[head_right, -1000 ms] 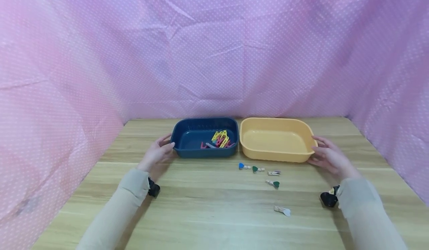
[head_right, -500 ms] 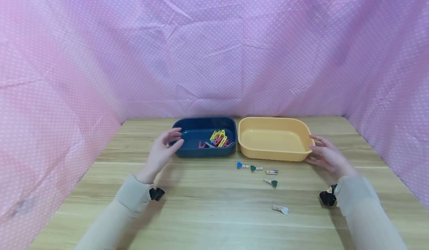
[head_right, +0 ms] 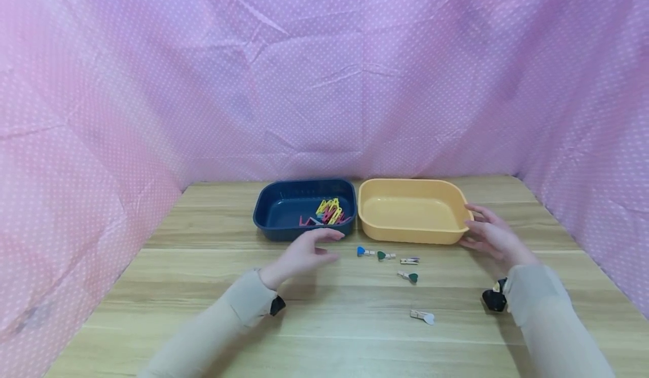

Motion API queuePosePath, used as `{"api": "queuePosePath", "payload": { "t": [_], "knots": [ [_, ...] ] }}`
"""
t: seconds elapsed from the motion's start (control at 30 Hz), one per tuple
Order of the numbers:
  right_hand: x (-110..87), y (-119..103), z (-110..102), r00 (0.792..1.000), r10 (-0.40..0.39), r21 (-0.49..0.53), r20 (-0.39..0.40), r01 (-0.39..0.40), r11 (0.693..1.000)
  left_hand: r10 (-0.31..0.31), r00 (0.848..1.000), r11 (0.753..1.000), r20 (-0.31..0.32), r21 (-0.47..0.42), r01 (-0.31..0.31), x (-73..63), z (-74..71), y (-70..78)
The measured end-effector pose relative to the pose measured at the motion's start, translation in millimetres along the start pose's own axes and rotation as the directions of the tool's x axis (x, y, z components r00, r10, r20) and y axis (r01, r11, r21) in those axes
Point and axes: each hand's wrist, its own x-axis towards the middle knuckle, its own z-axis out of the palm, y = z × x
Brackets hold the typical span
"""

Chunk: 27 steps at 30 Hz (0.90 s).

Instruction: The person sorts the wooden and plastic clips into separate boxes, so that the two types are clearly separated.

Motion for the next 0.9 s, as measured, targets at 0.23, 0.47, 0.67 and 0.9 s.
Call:
{"api": "queuePosePath", "payload": {
  "t": [0.23,0.47,0.67,0.9],
  "knots": [
    [-0.3,1,2,1.000,0.017,-0.018,-0.006,-0.017,1.000,-0.020,0.995,0.996,0.098,0.089,0.011,15.5,18.2,1.2],
    [-0.9,1,2,1.000,0.005,-0.031,0.005,-0.005,1.000,-0.065,0.988,0.986,0.137,0.161,0.043,31.5,30.4,-2.1],
    [-1.0,0,3,1.000,0.001,-0.036,0.003,-0.001,0.999,-0.099,0.980,0.970,0.174,0.237,0.056,43.5,38.7,-2.7],
    [-1.8,-2,3,0.999,0.018,-0.042,-0.042,-0.019,0.999,-0.124,0.971,0.948,0.204,0.312,0.055,54.8,44.8,-1.6]
  ]
}}
